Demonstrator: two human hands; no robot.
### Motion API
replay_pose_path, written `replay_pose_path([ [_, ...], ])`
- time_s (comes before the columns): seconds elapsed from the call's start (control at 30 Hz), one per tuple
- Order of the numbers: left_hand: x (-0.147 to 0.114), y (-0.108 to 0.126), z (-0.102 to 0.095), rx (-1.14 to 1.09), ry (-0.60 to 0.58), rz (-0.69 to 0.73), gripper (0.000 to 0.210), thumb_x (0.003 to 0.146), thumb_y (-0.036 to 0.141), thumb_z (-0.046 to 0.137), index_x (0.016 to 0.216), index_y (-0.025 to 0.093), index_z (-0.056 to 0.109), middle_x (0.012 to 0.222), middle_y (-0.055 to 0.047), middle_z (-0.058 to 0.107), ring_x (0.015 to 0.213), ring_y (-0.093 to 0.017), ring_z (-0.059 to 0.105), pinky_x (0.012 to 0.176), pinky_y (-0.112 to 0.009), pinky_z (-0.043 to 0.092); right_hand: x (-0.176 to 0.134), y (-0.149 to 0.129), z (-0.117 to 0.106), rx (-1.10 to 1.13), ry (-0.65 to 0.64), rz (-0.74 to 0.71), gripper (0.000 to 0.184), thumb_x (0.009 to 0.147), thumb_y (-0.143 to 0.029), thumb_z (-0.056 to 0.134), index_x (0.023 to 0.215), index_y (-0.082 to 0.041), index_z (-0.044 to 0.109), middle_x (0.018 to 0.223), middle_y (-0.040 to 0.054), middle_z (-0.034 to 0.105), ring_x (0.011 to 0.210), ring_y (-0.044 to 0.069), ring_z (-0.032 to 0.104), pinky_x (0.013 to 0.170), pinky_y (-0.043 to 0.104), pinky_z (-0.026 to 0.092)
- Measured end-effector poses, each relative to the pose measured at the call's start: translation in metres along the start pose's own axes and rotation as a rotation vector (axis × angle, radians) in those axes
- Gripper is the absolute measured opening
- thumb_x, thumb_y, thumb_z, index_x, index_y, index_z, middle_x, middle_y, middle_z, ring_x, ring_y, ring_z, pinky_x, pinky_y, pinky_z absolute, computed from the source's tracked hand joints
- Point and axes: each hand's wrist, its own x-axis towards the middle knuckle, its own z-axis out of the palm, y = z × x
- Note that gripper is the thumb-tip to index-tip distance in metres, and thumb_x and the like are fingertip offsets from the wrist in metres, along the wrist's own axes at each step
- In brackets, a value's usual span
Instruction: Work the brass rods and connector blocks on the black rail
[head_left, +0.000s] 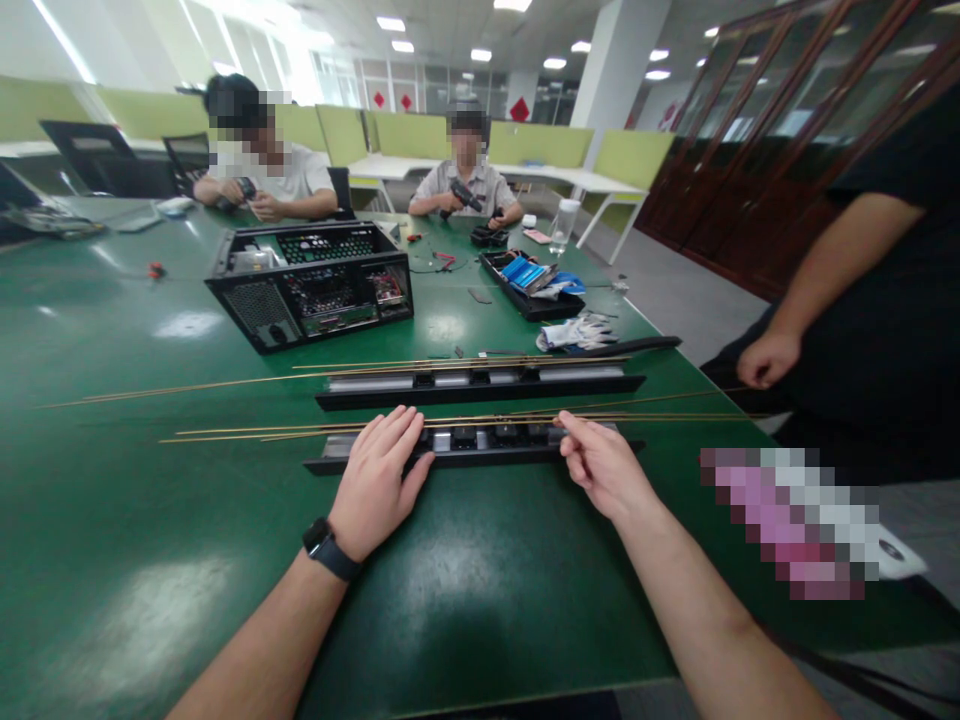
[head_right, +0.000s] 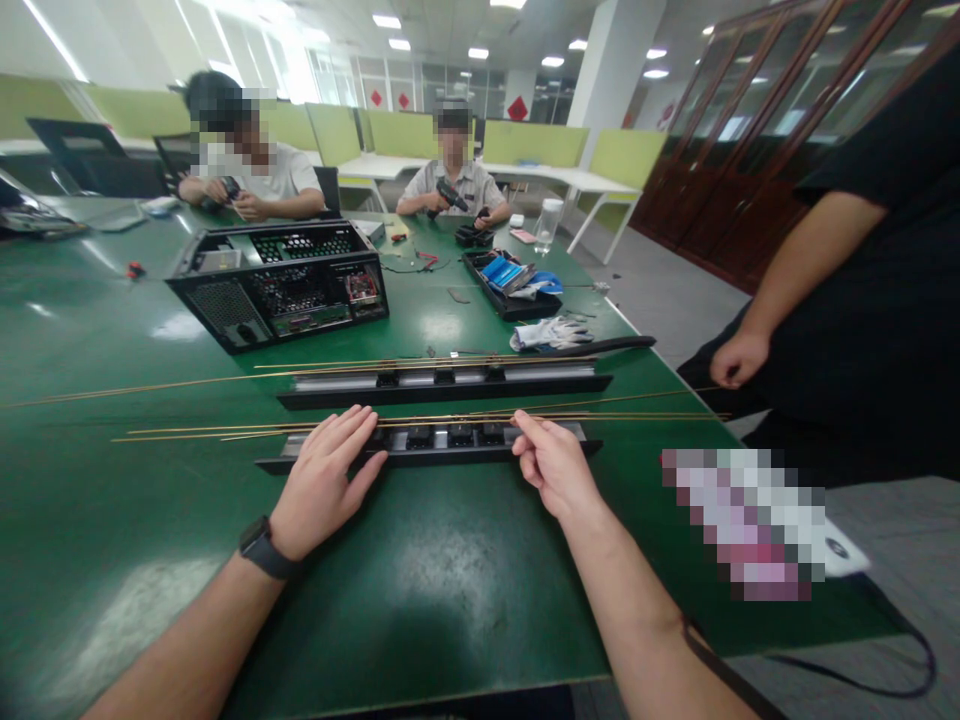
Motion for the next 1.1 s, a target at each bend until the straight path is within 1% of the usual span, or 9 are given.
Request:
replay_pose_path([
  [0.17, 0.0005, 0.0007, -0.0007, -0.008, 0.000, -0.003, 0.053, 0.102, 0.035, 0.056, 0.152, 0.019, 0.050, 0.153, -0.014, 0.058, 0.146, -0.031, 0.051, 0.123, -0.054, 0.040, 0.0012, 0.0011, -0.0008, -0.023, -0.010, -0.008, 0.050, 0.062, -0.053, 0.092, 0.083, -0.014, 0.069, 0.056, -0.0020, 0.063, 0.030, 0.004, 0.039, 0.027, 0.016, 0.018],
  [0.4, 0.0005, 0.0016, -0.0012, 0.002, 0.002, 0.000, 0.052, 0.102, 0.034, 0.056, 0.151, 0.018, 0.051, 0.152, -0.014, 0.058, 0.145, -0.030, 0.051, 0.123, -0.052, 0.039, 0.0012, 0.0010, -0.0009, -0.017, -0.010, 0.000, 0.050, 0.062, -0.052, 0.093, 0.084, -0.013, 0.071, 0.056, -0.0027, 0.062, 0.031, 0.004, 0.038, 0.027, 0.016, 0.019],
  [0.77, 0.0004, -0.0002, -0.0011, -0.027, -0.003, -0.007, 0.055, 0.102, 0.035, 0.055, 0.155, 0.022, 0.046, 0.153, -0.013, 0.058, 0.146, -0.031, 0.050, 0.122, -0.054, 0.040, -0.0008, -0.0006, -0.0002, 0.035, 0.001, -0.006, 0.042, 0.069, -0.046, 0.091, 0.085, -0.014, 0.069, 0.054, -0.0038, 0.059, 0.031, 0.004, 0.038, 0.027, 0.016, 0.020],
  [1.1, 0.0010, 0.0013, -0.0018, -0.016, -0.004, -0.005, 0.052, 0.102, 0.035, 0.055, 0.152, 0.020, 0.050, 0.152, -0.014, 0.059, 0.145, -0.030, 0.051, 0.123, -0.054, 0.040, 0.0002, -0.0005, -0.0004, 0.007, -0.007, 0.008, 0.049, 0.066, -0.052, 0.091, 0.086, -0.014, 0.067, 0.055, -0.0030, 0.061, 0.030, 0.004, 0.039, 0.027, 0.016, 0.019],
])
